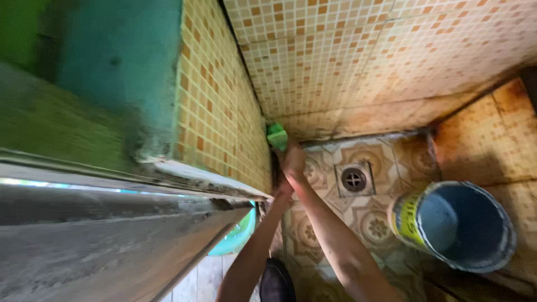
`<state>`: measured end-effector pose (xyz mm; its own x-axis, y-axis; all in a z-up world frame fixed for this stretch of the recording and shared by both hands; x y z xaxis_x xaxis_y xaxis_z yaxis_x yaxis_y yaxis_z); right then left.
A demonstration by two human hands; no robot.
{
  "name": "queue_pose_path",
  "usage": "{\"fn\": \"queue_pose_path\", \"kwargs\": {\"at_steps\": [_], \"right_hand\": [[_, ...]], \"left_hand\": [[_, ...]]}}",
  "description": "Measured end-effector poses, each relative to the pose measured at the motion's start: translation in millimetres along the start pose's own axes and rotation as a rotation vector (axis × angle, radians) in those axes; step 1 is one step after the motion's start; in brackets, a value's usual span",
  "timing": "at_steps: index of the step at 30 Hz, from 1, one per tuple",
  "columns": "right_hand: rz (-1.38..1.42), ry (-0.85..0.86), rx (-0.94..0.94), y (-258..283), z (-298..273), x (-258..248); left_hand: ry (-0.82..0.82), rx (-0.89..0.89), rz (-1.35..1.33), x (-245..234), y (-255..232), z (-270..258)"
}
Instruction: The person cleans the tiled floor and walls of a bathroom by scrubbing the surfaces with a green brush and rinsing them with water from a bucket.
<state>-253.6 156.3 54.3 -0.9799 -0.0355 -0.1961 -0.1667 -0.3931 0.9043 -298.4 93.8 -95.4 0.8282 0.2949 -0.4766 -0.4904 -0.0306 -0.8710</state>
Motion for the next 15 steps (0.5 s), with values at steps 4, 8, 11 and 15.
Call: {"fn": "queue_pose_path", "kwargs": {"at_steps": [4, 8, 11, 15], "right_hand": [[-0.05, -0.003, 0.182, -20.5, -8.2, 9.0], [-0.032, -0.047, 0.184, -48.9, -9.2, -2.5], [-0.064, -0.253, -0.07, -69.7, -9.5, -42.5], [-0.025, -0.339, 0.088, -92.6, 13.0, -130.7]], "left_hand": [[-0.01, 0.021, 0.034, -11.2, -1.0, 4.8], [0.018, 0.053, 0.05, 1.7, -10.0, 14.7], [0.107, 0.108, 0.054, 35.1, -38.3, 32.4], [0.336, 0.21, 0.092, 90.8, -92.3, 55.0]]}}
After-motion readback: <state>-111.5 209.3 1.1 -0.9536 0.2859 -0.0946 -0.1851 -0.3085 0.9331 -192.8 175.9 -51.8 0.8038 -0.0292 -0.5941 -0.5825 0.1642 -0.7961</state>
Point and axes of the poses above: each hand's wrist, its own z-axis towards the middle knuckle, its own x-axis out of the palm, y = z × x, the point moved 2 cm from there along z, towards the middle knuckle, and after that the axes turned 15 degrees about z, right-handed, at the moved point
